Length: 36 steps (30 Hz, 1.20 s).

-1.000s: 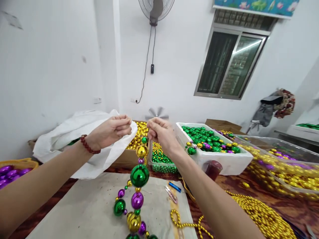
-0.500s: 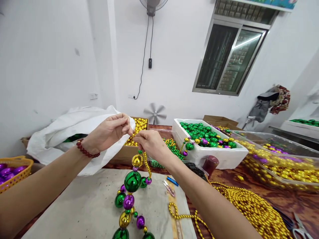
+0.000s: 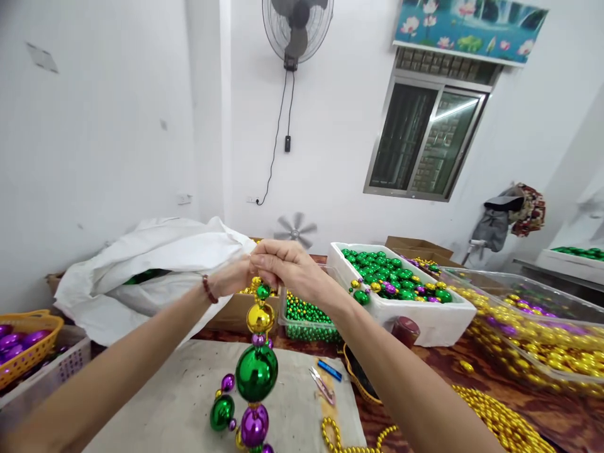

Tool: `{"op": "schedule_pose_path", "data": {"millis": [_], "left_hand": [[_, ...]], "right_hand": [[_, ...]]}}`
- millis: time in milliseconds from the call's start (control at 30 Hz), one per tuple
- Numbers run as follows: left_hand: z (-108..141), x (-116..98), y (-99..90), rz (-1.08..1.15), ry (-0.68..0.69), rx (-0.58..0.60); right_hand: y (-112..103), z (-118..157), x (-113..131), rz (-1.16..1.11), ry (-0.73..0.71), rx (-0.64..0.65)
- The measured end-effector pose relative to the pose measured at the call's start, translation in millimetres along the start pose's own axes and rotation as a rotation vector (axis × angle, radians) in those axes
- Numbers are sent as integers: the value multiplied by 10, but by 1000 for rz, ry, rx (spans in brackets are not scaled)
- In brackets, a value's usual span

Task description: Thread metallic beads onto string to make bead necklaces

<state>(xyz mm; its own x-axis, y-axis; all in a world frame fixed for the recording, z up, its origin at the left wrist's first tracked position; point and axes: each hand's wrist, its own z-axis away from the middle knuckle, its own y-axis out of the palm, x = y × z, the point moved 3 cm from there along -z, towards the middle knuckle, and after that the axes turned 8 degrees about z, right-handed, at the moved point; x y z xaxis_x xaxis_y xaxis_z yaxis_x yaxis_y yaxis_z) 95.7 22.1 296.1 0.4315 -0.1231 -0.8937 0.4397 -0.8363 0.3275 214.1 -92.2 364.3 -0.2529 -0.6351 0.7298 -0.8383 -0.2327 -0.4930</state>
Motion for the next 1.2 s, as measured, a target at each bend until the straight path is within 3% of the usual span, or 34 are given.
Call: {"op": "schedule_pose_path", "data": {"millis": [133, 200, 267, 367, 500, 733, 867, 967, 1067, 1200], "left_hand": [[-62, 306, 483, 61, -294, 358], [-6, 354, 658, 187, -383, 467], [59, 346, 746, 319, -381, 517], [113, 273, 749, 350, -292, 455], [75, 38, 742, 93, -179, 315], [-173, -520, 972, -529, 271, -15], [-323, -700, 1063, -595, 508, -206], [-409, -811, 1124, -421, 525, -138], [-444, -933, 1193, -276, 449, -55], [-432, -1080, 1240, -318, 366, -49]], "right_hand": [[-48, 16, 135, 36, 34, 56], [-105, 59, 179, 68, 41, 96], [-177, 103, 216, 98, 36, 110], [-288, 134, 265, 176, 18, 86], [-405, 87, 369, 390, 19, 68], [-582, -228, 690, 794, -17, -20], [-637, -454, 868, 831, -147, -80], [-678, -540, 1003, 796, -240, -158], [-729, -543, 1111, 840, -232, -240], [-827, -506, 1155, 801, -180, -273]]}}
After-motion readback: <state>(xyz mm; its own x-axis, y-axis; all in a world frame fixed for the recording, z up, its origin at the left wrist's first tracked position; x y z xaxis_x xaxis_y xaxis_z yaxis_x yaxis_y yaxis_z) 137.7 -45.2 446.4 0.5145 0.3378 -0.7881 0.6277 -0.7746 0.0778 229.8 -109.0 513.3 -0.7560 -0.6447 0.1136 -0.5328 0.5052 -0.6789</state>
